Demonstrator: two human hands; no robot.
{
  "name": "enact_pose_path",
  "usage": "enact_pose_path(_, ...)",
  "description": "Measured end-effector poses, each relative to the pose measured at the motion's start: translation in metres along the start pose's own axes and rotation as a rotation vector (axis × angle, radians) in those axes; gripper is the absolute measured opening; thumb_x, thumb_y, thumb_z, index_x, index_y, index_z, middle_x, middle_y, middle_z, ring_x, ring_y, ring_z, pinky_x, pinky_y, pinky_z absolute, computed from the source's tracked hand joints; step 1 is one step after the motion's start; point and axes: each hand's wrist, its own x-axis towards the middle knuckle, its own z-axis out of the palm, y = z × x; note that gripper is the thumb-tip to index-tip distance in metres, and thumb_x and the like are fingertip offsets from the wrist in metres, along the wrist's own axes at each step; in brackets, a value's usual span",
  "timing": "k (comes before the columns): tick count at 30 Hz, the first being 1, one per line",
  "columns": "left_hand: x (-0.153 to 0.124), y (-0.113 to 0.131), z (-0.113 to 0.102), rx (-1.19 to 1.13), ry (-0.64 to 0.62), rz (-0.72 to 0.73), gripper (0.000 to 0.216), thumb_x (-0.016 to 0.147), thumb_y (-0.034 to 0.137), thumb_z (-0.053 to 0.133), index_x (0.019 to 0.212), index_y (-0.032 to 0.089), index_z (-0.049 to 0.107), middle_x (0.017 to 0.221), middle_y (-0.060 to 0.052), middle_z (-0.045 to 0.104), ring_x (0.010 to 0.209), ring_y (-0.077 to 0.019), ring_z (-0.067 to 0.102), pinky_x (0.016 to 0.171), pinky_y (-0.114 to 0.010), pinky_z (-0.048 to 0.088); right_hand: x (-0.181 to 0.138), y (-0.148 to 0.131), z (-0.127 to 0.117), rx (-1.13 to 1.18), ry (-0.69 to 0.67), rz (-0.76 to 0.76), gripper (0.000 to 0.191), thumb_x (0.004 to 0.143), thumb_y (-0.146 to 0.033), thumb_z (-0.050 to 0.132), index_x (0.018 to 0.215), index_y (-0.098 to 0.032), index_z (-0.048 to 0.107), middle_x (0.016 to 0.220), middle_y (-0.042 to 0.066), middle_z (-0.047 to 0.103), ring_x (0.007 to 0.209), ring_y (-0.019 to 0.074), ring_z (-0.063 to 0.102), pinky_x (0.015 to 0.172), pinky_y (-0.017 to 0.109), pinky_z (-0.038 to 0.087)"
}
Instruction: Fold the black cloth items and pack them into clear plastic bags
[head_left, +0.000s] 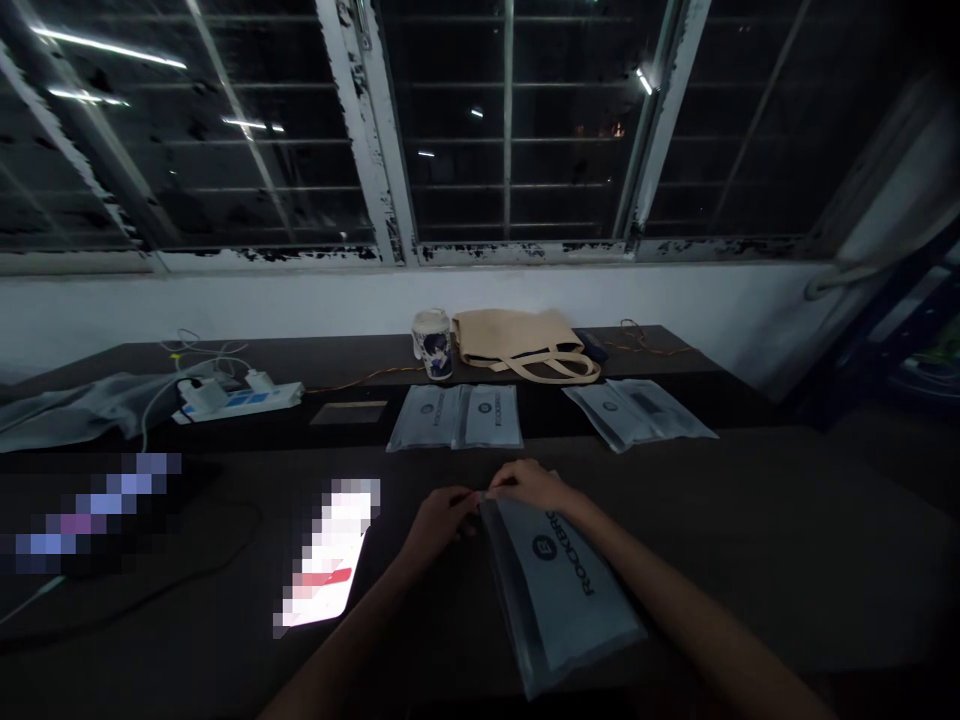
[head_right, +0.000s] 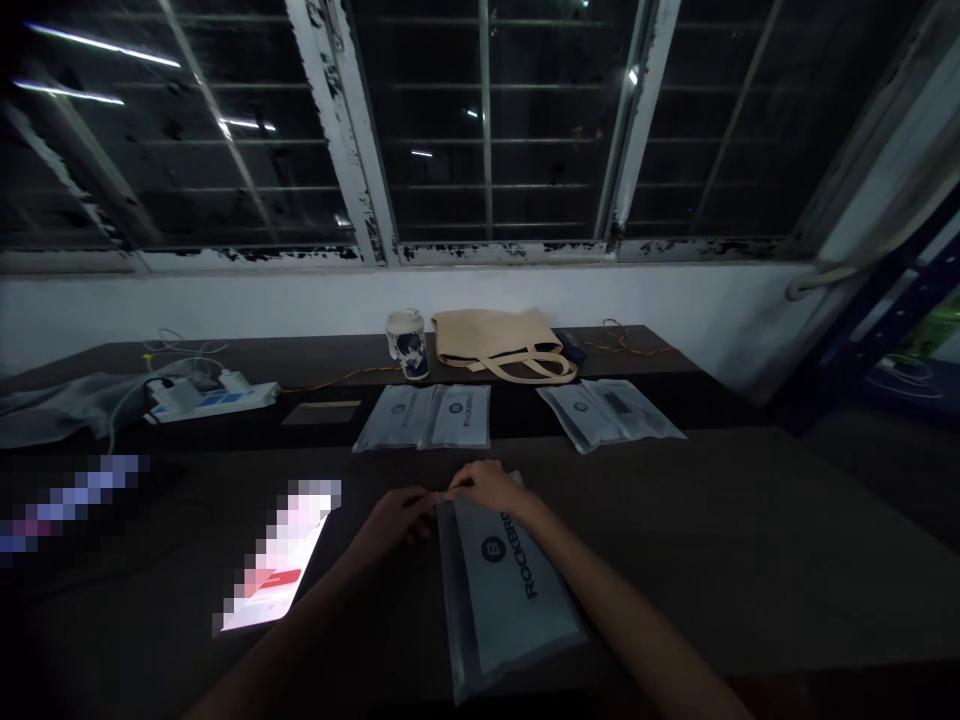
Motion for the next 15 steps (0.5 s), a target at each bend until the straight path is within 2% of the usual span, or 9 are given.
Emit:
enact_pose_path(3, 0.006, 0.001, 0.002, -0.05, -0.034, -0.005, 0.033, 0.073, 0.045, 0.055, 0.076, 0.013, 0.064, 0.072, -0.002, 0.065, 0.048, -0.009, 0.058, 0.041, -0.017, 0.034, 0.0, 0.005, 0.002, 0.031, 0.028, 0.025, 0.02, 0.084, -0.032, 0.057, 0.087, -0.021, 0.073, 0.087, 0.001, 0.072, 0.082, 0.0149, 0.065, 0.074, 0.022, 0.043)
enact_pose_path(8, 0.003, 0.002, 0.013, -0.154, -0.087, -0.066, 0.036, 0.069, 0.05, 0.058, 0.074, 0.014, 0.06, 0.07, -0.001, 0.063, 0.05, -0.0111, 0.062, 0.047, -0.02, 0.044, -0.006, 0.001, 0.005, 0.017, 0.149, 0.079, 0.022, 0.085, -0.031, 0.053, 0.088, -0.021, 0.073, 0.088, 0.003, 0.072, 0.082, 0.0169, 0.065, 0.072, 0.024, 0.042)
enact_pose_path(11, -0.009, 0.002, 0.023, -0.201, -0.112, -0.094, 0.039, 0.068, 0.053, 0.059, 0.072, 0.015, 0.057, 0.068, 0.0, 0.06, 0.046, -0.0106, 0.061, 0.044, -0.021, 0.044, -0.01, -0.007, 0.007, -0.007, 0.217, 0.081, 0.022, 0.086, -0.03, 0.053, 0.087, -0.021, 0.074, 0.088, 0.002, 0.072, 0.082, 0.0167, 0.064, 0.072, 0.024, 0.041)
enact_pose_path(15, -0.039, 0.001, 0.036, -0.258, -0.137, -0.105, 0.043, 0.067, 0.058, 0.057, 0.071, 0.016, 0.054, 0.064, 0.003, 0.056, 0.042, -0.0099, 0.059, 0.04, -0.02, 0.043, -0.011, -0.019, 0.012, -0.051, 0.302, 0.073, 0.022, 0.087, -0.028, 0.053, 0.086, -0.022, 0.073, 0.087, 0.002, 0.071, 0.082, 0.0158, 0.063, 0.075, 0.024, 0.04)
